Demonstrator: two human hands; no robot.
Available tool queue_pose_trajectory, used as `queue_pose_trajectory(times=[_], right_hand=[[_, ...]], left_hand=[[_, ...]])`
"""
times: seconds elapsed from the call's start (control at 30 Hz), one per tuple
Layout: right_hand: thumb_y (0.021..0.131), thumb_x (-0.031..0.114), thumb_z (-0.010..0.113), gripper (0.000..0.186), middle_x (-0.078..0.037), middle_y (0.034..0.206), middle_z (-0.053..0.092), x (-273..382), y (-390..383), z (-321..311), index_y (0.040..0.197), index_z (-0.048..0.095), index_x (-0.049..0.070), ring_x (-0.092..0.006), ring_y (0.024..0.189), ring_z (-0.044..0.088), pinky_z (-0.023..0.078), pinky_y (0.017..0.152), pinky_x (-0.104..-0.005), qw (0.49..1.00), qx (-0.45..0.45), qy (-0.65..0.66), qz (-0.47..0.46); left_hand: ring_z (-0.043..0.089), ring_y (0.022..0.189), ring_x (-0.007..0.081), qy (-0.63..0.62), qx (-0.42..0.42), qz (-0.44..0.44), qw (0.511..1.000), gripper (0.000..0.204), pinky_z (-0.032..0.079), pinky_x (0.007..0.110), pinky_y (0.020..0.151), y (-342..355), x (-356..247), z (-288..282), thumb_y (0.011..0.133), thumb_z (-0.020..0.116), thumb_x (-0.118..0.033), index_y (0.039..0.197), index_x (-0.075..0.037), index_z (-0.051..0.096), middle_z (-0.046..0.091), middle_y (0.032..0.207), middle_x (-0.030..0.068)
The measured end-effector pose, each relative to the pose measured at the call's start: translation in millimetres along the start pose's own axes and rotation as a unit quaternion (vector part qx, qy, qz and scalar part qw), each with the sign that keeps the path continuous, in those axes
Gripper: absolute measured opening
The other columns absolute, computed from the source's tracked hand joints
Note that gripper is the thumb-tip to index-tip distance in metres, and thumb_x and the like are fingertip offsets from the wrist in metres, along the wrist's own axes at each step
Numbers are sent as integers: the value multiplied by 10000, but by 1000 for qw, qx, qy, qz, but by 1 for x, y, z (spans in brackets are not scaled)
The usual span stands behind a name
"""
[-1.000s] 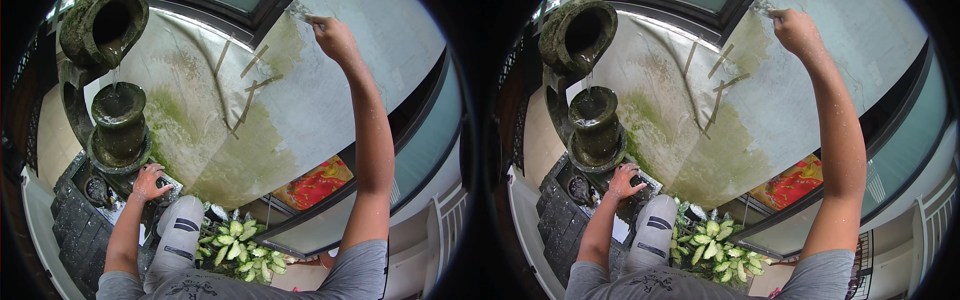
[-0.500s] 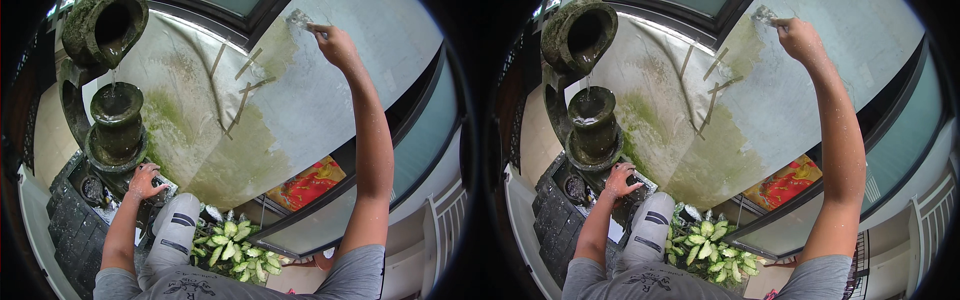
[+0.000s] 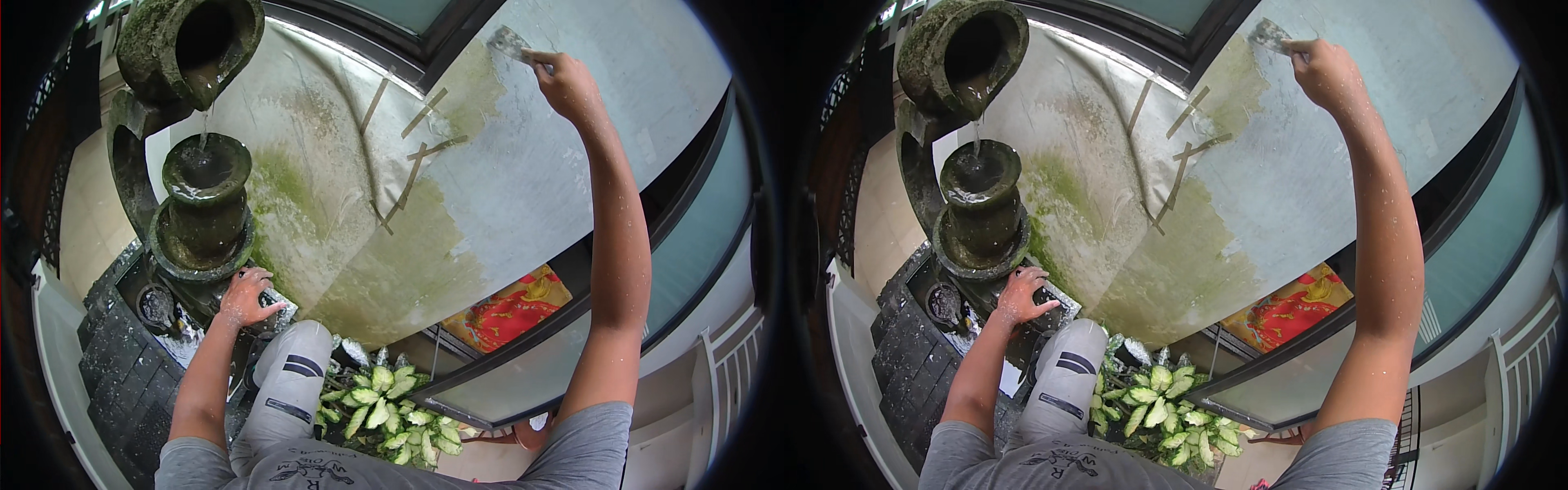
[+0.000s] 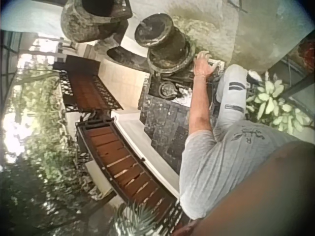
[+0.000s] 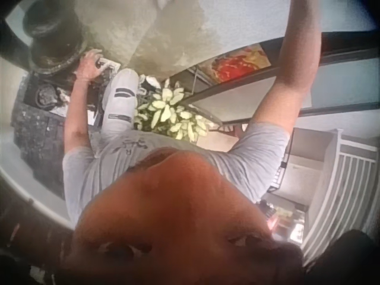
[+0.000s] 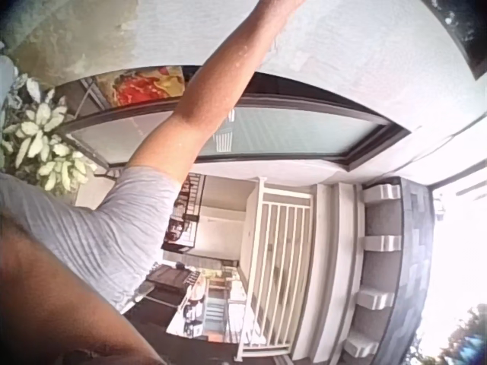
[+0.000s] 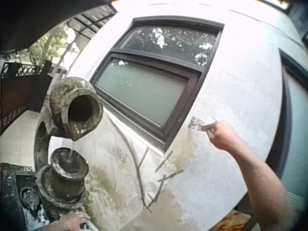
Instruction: Patching a crack in an exterior wall using a putty knife and filler.
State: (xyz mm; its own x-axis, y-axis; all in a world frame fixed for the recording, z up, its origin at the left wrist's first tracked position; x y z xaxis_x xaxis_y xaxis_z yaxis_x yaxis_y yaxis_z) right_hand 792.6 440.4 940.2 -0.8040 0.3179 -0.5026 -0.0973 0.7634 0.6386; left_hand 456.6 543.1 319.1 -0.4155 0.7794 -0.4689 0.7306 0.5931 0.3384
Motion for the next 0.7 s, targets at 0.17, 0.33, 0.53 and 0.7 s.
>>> queue_pose_trajectory(times=[0.17, 0.33, 0.53, 0.7], right_hand=[[1001, 187, 541, 384, -221, 897, 762, 24, 4, 2, 1305, 775, 198, -402, 783, 726, 596, 798, -472, 999, 26, 9, 31], [1039, 201, 568, 353, -203, 841, 760, 11, 6, 7, 1332, 763, 184, -343, 690, 708, 585, 719, -440, 1000, 10, -17, 18], [1023, 193, 564, 363, -203, 857, 768, 21, 2, 9, 1321, 770, 190, -352, 713, 723, 592, 753, -452, 1000, -7, -3, -2], [1022, 211, 575, 358, -208, 897, 767, 9, 2, 9, 1323, 767, 205, -377, 752, 719, 584, 764, -470, 1000, 0, -6, 21]], left_hand=[[499, 1447, 305, -6, -15, -13, 1000, 542, 295, 557, 1246, -7, 4, -7, 869, 793, -570, 1142, -104, 746, 635, 1433, 98], [485, 1454, 298, 4, 25, -10, 1000, 650, 296, 530, 1256, 1, -3, -8, 870, 767, -629, 1191, -64, 751, 619, 1458, 107], [461, 1475, 300, 11, 36, -27, 999, 658, 275, 525, 1268, -7, 0, -10, 875, 754, -640, 1200, -68, 750, 604, 1476, 106], [452, 1484, 302, 5, 44, -21, 999, 652, 271, 514, 1264, -1, -8, -10, 878, 747, -645, 1190, -72, 759, 604, 1477, 107]])
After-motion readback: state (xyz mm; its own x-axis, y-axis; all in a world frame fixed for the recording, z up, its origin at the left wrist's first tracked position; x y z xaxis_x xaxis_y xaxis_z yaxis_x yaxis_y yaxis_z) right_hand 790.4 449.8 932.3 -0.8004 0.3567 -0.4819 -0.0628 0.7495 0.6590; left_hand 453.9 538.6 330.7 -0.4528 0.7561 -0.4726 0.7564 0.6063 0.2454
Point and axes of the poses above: each hand's wrist, its own y-axis towards the middle knuckle, its own z-axis out of the palm, x = y × z, the point moved 2 cm from there along y, towards the middle knuckle
